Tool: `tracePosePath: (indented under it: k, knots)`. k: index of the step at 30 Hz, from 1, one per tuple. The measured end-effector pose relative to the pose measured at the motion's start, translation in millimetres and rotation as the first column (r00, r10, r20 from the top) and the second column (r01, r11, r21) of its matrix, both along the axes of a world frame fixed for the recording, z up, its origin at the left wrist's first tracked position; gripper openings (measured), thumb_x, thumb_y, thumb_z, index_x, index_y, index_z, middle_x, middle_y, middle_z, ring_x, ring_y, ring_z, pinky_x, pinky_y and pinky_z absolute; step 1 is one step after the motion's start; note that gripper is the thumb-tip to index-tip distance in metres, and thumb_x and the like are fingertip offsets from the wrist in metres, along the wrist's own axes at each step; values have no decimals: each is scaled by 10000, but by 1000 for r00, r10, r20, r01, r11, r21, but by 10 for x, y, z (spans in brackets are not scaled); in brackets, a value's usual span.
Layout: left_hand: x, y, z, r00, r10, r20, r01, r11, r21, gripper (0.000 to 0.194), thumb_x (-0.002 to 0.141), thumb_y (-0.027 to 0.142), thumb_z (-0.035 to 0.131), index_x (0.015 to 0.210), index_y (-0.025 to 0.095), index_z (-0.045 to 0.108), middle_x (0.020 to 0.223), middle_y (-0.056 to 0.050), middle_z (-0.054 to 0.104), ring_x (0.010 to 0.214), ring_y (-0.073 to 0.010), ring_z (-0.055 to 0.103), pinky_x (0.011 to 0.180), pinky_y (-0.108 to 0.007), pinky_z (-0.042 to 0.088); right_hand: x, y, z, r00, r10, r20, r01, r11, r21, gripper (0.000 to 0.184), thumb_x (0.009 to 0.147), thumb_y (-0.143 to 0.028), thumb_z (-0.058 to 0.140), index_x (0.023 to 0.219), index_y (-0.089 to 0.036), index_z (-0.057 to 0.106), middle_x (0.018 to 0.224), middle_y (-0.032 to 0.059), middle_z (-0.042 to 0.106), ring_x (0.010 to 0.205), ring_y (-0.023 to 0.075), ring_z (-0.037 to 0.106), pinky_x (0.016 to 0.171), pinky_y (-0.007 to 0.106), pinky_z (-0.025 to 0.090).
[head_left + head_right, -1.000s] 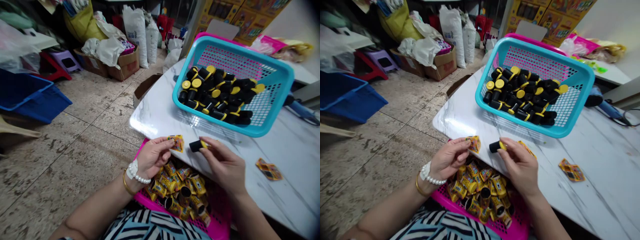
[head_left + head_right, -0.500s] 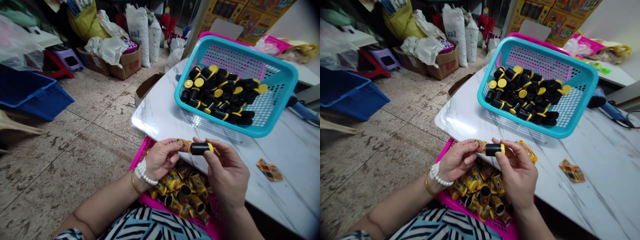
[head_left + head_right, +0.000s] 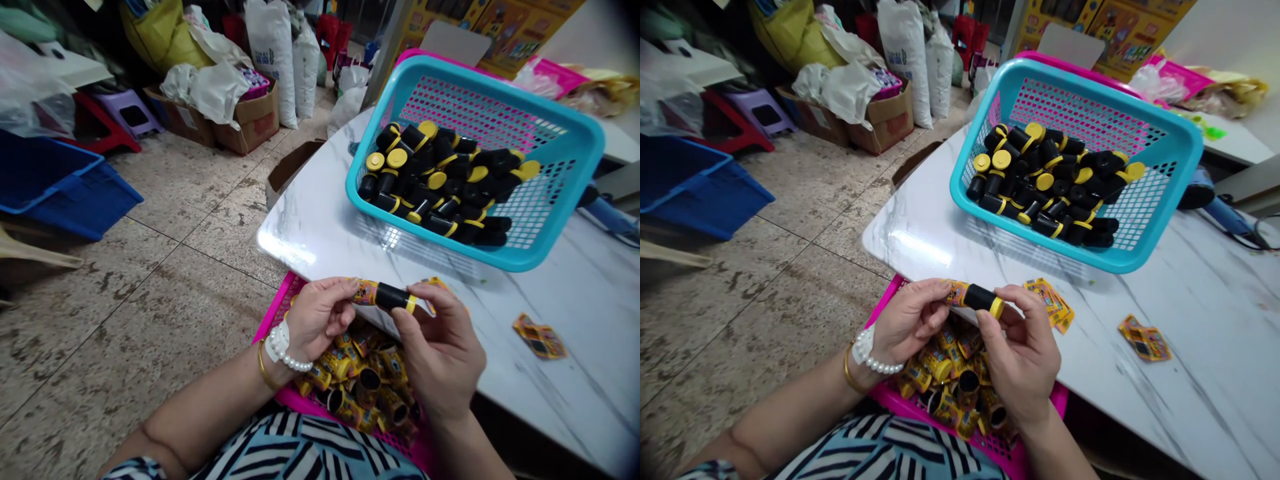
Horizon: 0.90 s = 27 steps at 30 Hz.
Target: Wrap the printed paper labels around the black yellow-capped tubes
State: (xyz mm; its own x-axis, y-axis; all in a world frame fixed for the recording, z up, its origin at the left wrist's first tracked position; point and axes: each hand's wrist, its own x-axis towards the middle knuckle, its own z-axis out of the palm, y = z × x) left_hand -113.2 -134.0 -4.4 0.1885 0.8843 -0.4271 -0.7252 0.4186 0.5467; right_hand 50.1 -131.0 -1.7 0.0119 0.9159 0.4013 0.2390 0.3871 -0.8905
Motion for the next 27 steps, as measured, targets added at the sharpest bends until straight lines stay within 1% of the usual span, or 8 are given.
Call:
tracePosePath:
  k: [5,9,13,16,18,20,23,27]
  knots:
    - [22,-18,8,1000,-6,-23,7,1000,29,281,754,355,773,751,90,679,554,23,568,363,-8,359,326,-151,161,30,-71,-10,999,45,-19,-46,999,-28,296,841,-161,734,1121,-238,676,1098,67,612,976,214,684,824,365,601]
    - [3,-64,10,992,-60,-113,69,994,79,321,794,398,742,760,82,706,511,6,574,360,-17,369,351,-154,200,29,-21,-9,999,-37,10,37,999,-4,250,831,-178,749,1067,-240,696,1047,55,636,982,186,645,780,300,575]
    - [-30,-91,18,991,-81,-108,89,994,69,312,770,390,778,768,87,703,502,6,580,355,-21,377,360,-157,228,48,-3,-14,994,-99,-41,101,994,44,267,789,-184,790,1042,-237,726,1034,53,668,1036,199,644,875,333,558]
    - [-32,-55,27,997,-68,-27,69,996,48,296,754,369,802,751,99,679,498,26,558,357,-13,363,351,-147,204,78,-7,7,978,-103,-183,86,991,-100,252,795,-238,797,1042,-239,747,1047,55,704,1009,222,687,909,400,569]
    - [-17,-15,38,999,-33,30,32,999,38,277,735,330,820,731,104,660,509,40,543,369,-5,357,344,-141,182,92,6,38,925,-100,-366,10,971,-240,243,809,-300,791,1042,-243,751,1039,47,724,945,237,732,931,469,571]
    - [10,19,55,998,-17,67,15,999,34,259,724,297,826,742,99,660,524,46,536,380,-1,354,341,-137,171,93,35,70,859,-84,-504,-96,942,-320,258,798,-354,801,1023,-236,756,1011,40,737,911,249,756,957,511,563]
    - [60,40,81,996,-53,76,50,998,45,251,749,301,802,796,88,678,511,46,524,381,-6,349,341,-139,167,80,90,92,837,-68,-543,-164,915,-368,284,751,-370,839,976,-214,766,963,35,738,873,206,751,895,421,608]
    - [104,42,83,996,-72,55,68,995,69,242,762,306,778,743,91,667,507,34,525,374,-13,364,340,-148,175,87,128,91,866,-116,-486,-109,905,-411,232,777,-341,820,954,-207,752,883,10,711,747,142,714,736,340,647]
